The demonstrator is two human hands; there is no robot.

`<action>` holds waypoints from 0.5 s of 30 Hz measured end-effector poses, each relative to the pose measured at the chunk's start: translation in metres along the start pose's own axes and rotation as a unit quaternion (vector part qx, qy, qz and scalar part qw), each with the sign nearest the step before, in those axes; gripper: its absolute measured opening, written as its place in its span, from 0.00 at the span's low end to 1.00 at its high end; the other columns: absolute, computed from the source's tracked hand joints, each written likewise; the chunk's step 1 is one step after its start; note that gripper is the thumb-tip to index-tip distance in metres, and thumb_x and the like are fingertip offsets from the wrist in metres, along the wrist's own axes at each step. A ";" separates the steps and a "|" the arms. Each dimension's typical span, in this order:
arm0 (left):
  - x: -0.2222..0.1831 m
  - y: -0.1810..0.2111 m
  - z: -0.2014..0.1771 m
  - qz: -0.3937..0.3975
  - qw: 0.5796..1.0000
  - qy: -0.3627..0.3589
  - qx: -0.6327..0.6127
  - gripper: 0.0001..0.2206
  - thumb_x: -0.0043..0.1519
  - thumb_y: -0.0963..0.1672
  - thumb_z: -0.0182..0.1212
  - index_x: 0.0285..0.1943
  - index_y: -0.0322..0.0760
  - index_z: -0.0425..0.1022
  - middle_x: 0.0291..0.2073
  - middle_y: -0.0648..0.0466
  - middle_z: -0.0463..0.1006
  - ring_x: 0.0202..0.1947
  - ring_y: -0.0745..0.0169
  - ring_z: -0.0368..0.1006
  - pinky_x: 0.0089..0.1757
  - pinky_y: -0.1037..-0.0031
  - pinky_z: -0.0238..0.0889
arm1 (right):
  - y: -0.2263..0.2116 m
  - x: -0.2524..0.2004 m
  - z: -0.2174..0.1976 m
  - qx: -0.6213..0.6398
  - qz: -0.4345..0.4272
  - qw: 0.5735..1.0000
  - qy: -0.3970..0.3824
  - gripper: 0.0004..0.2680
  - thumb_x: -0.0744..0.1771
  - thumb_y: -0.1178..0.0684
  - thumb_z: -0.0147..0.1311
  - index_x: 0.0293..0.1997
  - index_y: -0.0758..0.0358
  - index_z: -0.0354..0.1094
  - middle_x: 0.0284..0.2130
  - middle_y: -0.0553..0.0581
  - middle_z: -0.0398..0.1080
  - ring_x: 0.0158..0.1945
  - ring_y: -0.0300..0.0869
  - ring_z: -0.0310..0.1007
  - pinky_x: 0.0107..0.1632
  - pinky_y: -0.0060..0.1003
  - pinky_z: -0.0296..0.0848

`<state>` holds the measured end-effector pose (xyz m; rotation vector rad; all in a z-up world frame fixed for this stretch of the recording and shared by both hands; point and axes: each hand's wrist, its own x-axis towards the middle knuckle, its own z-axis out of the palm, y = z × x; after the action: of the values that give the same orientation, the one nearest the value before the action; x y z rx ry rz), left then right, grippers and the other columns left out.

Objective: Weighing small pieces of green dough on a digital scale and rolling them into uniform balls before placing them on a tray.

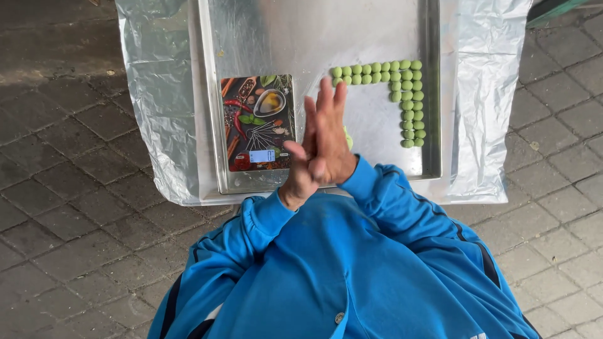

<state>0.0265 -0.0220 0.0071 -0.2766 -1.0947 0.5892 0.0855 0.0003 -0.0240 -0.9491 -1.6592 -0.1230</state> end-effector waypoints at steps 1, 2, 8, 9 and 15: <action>-0.004 0.021 0.005 -0.046 0.913 0.122 0.386 0.36 0.73 0.67 0.19 0.87 0.62 0.23 0.84 0.56 0.23 0.83 0.47 0.20 0.75 0.42 0.10 | 0.007 0.001 -0.005 -0.002 0.037 0.999 -0.009 0.30 0.72 0.28 0.19 0.83 0.51 0.29 0.79 0.72 0.27 0.80 0.72 0.20 0.77 0.75 0.21; -0.008 0.042 0.010 -0.086 0.668 0.224 0.704 0.40 0.66 0.68 0.13 0.86 0.59 0.24 0.84 0.58 0.24 0.84 0.51 0.20 0.77 0.47 0.13 | 0.014 0.003 -0.009 -0.003 0.075 0.997 -0.019 0.29 0.73 0.28 0.19 0.83 0.50 0.28 0.79 0.69 0.23 0.80 0.69 0.13 0.77 0.72 0.17; 0.011 -0.023 -0.013 0.197 0.953 -0.136 -0.183 0.46 0.87 0.74 0.41 0.91 0.46 0.27 0.82 0.45 0.14 0.83 0.50 0.27 0.73 0.49 0.02 | -0.014 0.010 -0.002 0.023 0.077 0.997 -0.017 0.28 0.73 0.30 0.19 0.83 0.49 0.26 0.80 0.64 0.24 0.82 0.64 0.17 0.78 0.69 0.18; 0.018 -0.015 -0.015 0.197 0.953 -0.136 -0.184 0.46 0.87 0.74 0.41 0.91 0.46 0.27 0.82 0.45 0.14 0.83 0.50 0.27 0.73 0.49 0.02 | -0.016 0.013 -0.003 0.022 0.077 0.997 -0.018 0.28 0.73 0.30 0.19 0.83 0.49 0.26 0.80 0.64 0.24 0.82 0.64 0.17 0.78 0.69 0.18; 0.035 -0.004 -0.011 -0.096 0.753 -0.182 -0.625 0.36 0.68 0.67 0.23 0.85 0.65 0.30 0.84 0.51 0.24 0.81 0.29 0.16 0.65 0.17 0.04 | -0.013 0.022 -0.004 0.027 0.035 0.999 -0.003 0.30 0.71 0.27 0.17 0.83 0.46 0.27 0.79 0.70 0.25 0.80 0.71 0.18 0.77 0.76 0.21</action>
<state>0.0487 -0.0049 0.0304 -1.2333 -1.7627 -0.4087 0.0804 0.0007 0.0008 -0.9659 -1.6250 -0.0270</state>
